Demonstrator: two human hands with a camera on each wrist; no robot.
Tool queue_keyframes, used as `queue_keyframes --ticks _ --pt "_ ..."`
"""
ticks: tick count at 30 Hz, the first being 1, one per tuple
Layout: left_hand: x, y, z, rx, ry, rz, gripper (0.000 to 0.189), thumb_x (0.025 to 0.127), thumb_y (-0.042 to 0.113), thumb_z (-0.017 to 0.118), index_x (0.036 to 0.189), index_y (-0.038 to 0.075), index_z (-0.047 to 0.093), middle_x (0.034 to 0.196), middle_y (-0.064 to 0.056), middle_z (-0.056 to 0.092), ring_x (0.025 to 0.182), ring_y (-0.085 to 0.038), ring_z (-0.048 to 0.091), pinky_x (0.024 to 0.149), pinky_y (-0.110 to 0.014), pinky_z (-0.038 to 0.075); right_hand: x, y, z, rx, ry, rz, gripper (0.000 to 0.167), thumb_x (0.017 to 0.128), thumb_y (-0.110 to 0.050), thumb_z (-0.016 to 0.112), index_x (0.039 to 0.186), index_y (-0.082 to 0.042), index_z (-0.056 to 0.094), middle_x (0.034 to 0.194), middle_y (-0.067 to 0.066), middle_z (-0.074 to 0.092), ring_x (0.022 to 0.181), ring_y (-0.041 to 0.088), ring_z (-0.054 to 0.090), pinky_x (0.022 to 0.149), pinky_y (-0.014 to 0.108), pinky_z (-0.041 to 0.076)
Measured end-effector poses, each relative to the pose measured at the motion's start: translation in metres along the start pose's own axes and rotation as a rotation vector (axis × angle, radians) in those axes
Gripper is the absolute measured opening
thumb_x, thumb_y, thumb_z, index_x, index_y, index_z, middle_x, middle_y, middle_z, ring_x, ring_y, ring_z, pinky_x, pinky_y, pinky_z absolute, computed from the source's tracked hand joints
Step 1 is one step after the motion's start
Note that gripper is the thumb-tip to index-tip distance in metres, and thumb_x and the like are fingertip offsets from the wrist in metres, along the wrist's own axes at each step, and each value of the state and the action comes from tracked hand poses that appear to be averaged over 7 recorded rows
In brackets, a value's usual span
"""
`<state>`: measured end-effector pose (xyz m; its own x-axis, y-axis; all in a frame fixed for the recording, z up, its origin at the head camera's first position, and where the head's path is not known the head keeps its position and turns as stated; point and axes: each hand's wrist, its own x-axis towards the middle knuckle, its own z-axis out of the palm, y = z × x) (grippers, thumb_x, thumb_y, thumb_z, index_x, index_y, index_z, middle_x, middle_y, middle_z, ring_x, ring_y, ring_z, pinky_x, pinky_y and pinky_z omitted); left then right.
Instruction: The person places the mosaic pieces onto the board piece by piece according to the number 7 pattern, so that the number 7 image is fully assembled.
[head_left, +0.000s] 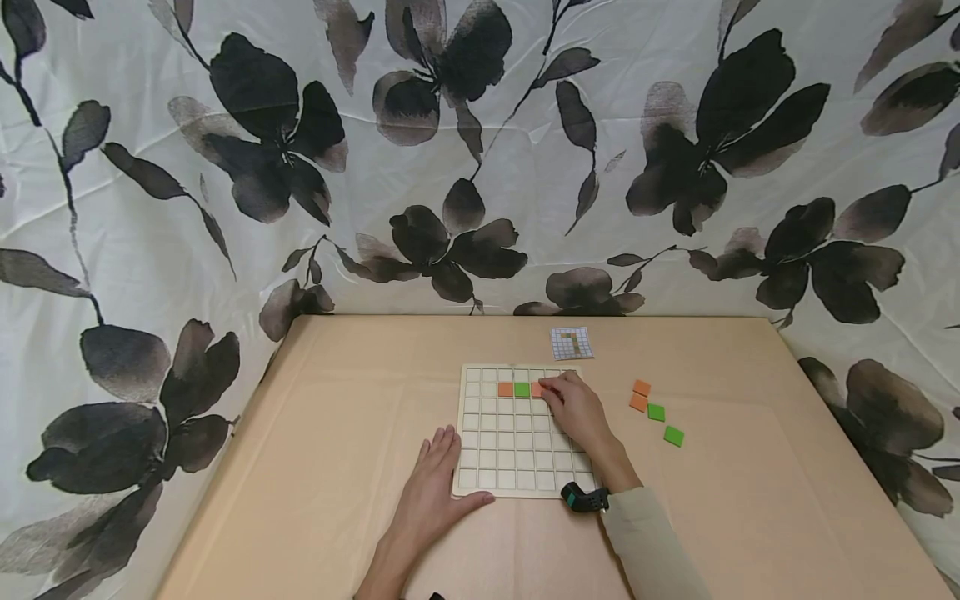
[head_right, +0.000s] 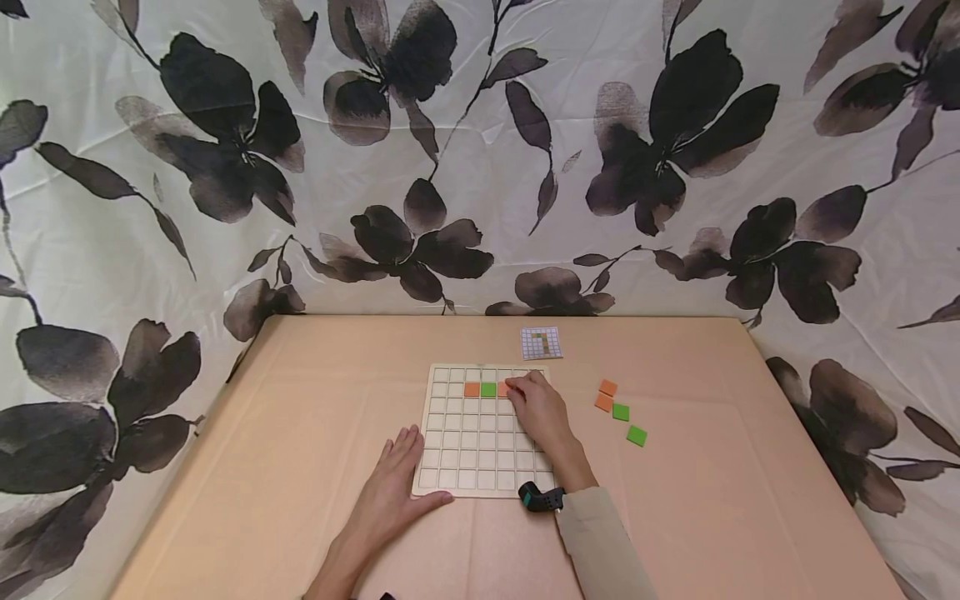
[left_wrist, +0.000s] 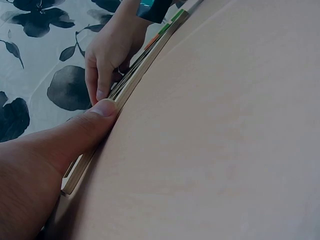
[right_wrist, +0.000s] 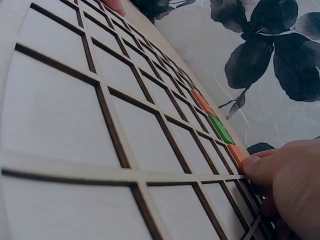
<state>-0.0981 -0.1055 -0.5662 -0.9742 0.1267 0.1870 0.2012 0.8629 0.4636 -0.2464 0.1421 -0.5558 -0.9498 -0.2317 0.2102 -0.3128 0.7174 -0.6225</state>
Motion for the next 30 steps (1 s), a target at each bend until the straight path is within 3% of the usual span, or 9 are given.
queue_keyframes --ticks 15,23,30 --pt "0.0015 0.0003 -0.0013 -0.006 0.000 -0.001 0.107 0.074 0.068 0.074 0.147 -0.005 0.045 0.158 -0.021 0.039 0.151 -0.034 0.031 0.130 -0.044 0.021 0.0009 -0.0011 0.0011 -0.026 0.015 -0.020 0.026 0.098 -0.019 0.065 0.120 -0.008 0.074 0.100 0.005 0.063 0.081 0.015 0.060 0.066 0.029 0.051" --pt "0.0008 -0.0007 -0.0003 -0.011 -0.005 -0.004 0.107 0.074 0.068 0.074 0.147 -0.005 0.045 0.158 -0.022 0.039 0.151 -0.035 0.031 0.130 -0.046 0.021 -0.0009 0.0010 0.0035 -0.029 0.015 -0.014 0.028 0.099 -0.020 0.064 0.123 -0.008 0.072 0.099 0.005 0.061 0.075 0.012 0.053 0.061 0.024 0.045" --pt "-0.0003 -0.0014 0.0004 -0.005 -0.008 0.001 0.107 0.074 0.069 0.073 0.147 -0.005 0.045 0.158 -0.022 0.038 0.151 -0.035 0.031 0.130 -0.046 0.021 -0.0030 0.0041 0.0057 0.019 0.022 -0.024 0.032 0.098 -0.020 0.066 0.127 -0.008 0.070 0.097 0.002 0.059 0.078 0.011 0.054 0.067 0.026 0.050"
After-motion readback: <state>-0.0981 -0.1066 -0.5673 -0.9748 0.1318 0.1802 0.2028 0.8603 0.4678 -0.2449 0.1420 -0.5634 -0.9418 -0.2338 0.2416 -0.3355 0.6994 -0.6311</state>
